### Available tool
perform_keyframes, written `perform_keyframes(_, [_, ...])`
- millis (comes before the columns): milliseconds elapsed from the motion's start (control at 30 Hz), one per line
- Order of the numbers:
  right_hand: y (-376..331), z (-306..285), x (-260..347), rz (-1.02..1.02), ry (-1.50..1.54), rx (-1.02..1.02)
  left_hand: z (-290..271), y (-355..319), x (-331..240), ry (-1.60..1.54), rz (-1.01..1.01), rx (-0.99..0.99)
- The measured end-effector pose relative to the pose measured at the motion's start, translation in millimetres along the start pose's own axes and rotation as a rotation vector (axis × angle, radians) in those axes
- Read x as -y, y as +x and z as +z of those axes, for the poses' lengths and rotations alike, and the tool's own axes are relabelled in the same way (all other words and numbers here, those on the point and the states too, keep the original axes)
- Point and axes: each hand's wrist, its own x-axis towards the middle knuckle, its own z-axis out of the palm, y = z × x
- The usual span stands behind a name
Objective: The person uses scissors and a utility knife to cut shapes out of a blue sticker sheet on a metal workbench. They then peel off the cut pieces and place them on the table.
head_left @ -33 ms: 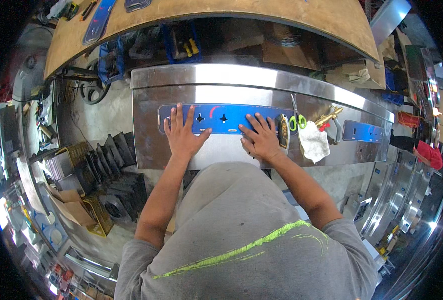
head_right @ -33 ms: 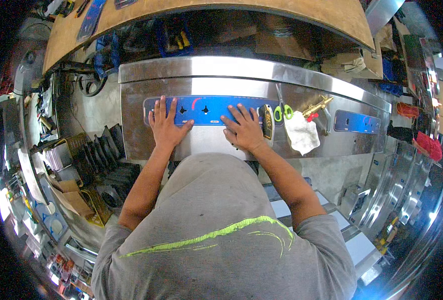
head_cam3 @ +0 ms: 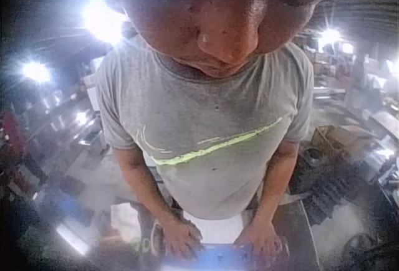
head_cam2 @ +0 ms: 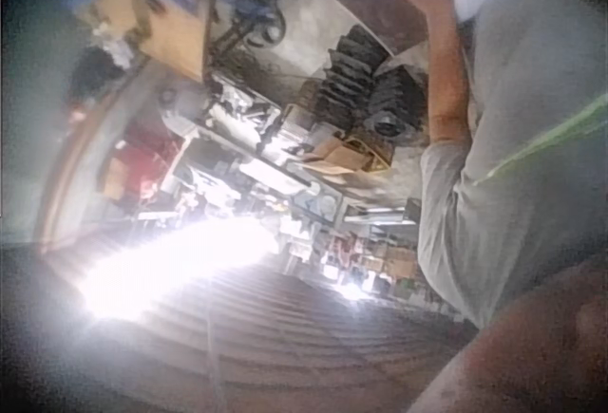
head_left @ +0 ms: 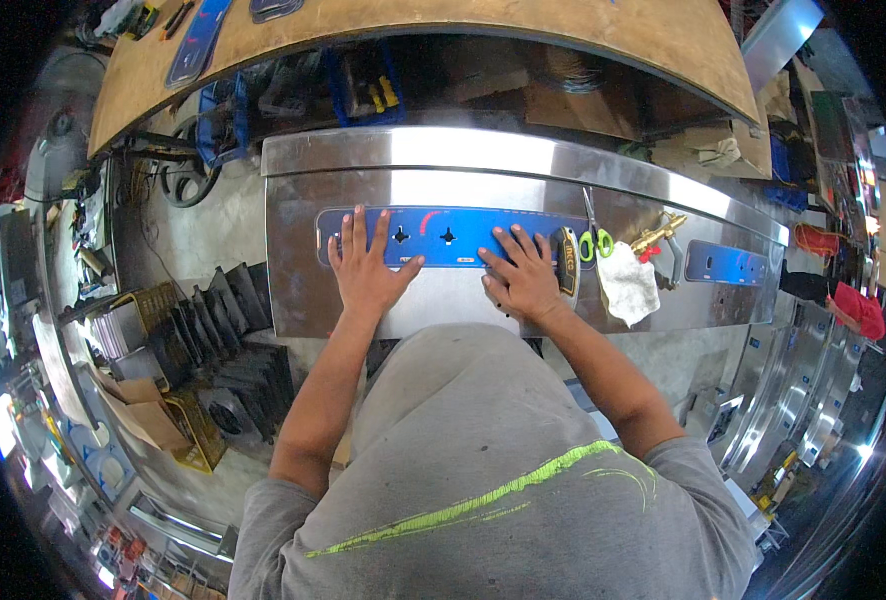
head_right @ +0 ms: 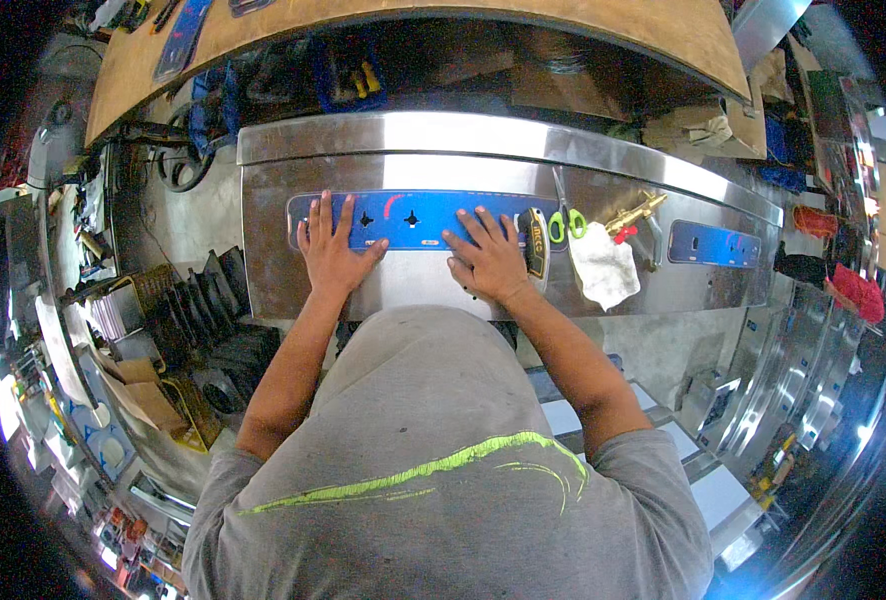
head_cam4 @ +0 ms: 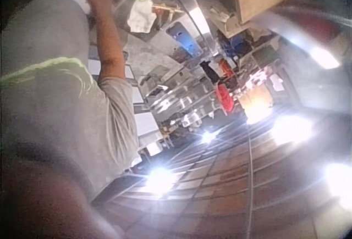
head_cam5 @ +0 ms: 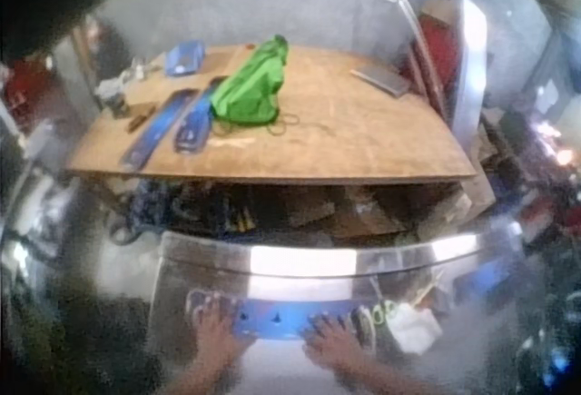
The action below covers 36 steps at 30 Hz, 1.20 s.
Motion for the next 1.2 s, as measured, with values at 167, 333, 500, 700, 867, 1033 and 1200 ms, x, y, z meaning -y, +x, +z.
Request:
perform_keyframes(167, [1, 2, -1, 0.004, -0.001, 0.001, 1, 1, -1, 0.018, -0.017, 0.020])
perform_keyframes(333, [6, 5, -5, -0.002, -0.019, -0.025, 5, 8, 1, 0.011, 0.000, -0.012])
perform_keyframes(500, [6, 5, -5, 0.008, -0.009, -0.012, 8, 8, 2, 0.004, 0.000, -0.011])
perform_keyframes(700, [6, 6, -6, 0.003, -0.021, -0.008, 9, 7, 3, 0.002, 0.000, -0.007])
perform_keyframes(867, [6, 6, -6, -0.010, -0.030, -0.003, 10, 8, 3, -0.005, -0.002, -0.015])
perform_keyframes(1033, [6, 4, -6, -0.017, -0.024, -0.003, 9, 7, 2, 0.006, -0.003, -0.019])
perform_keyframes(1200, [5, 5, -8, -0.028, -0.020, -0.002, 8, 8, 2, 0.008, -0.012, 0.001])
